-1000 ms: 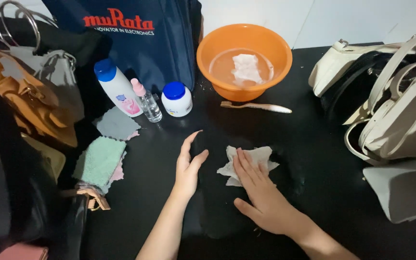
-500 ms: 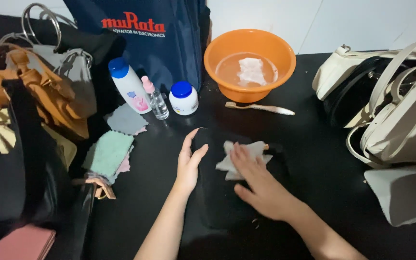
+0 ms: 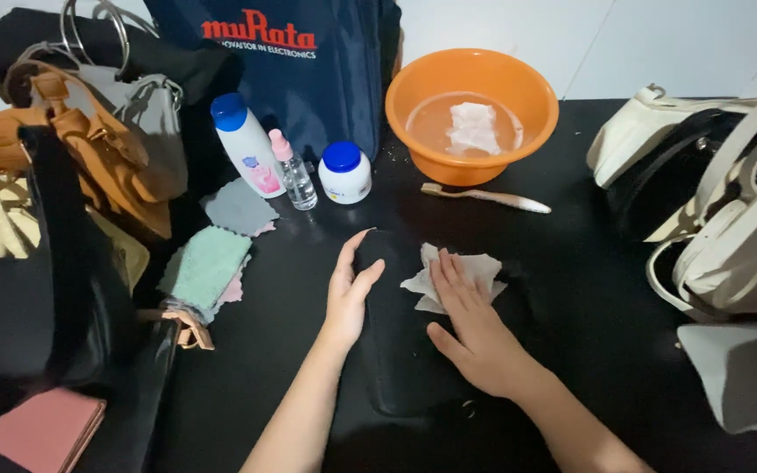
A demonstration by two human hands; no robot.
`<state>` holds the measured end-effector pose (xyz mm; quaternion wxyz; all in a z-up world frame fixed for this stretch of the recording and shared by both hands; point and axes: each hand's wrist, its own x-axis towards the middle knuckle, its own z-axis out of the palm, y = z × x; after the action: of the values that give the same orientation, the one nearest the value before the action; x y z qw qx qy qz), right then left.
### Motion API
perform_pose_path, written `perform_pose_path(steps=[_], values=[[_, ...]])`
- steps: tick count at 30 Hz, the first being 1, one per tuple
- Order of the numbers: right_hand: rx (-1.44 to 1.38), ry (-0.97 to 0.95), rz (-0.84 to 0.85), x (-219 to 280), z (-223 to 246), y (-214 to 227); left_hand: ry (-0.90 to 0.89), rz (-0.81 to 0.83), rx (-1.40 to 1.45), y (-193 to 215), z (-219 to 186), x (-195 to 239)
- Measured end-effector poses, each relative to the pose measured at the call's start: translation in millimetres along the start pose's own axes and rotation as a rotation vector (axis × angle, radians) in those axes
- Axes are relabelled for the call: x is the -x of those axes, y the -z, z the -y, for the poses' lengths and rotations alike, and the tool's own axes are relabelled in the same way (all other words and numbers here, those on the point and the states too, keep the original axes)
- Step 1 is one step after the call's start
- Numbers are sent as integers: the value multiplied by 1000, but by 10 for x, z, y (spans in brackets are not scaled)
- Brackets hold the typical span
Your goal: Cleaning a black leather handbag using a spray cleaner and multiple cloths to wipe and buff the surface.
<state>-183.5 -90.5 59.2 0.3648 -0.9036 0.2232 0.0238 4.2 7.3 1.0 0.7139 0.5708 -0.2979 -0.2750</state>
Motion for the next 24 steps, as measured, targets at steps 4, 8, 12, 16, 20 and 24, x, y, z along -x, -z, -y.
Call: perform_pose_path(steps=[4,8,12,16,20,24], values=[[31,-42,12,-66,-19,19,11,0,-24,6,-56,3],[55,127,-26,-297,-109,67,30,55,21,68,85,-37],[156,186,-96,-576,-15,-2,-46,57,5,58,-18,-14],[191,477,-162,-449,124,-145,-94,59,-56,48,84,-3],[86,461,225,37,403,105,-56,-31,-278,24,-15,-25],[211,413,116,-66,-77,61,-140,-9,-314,-12,11,-48]])
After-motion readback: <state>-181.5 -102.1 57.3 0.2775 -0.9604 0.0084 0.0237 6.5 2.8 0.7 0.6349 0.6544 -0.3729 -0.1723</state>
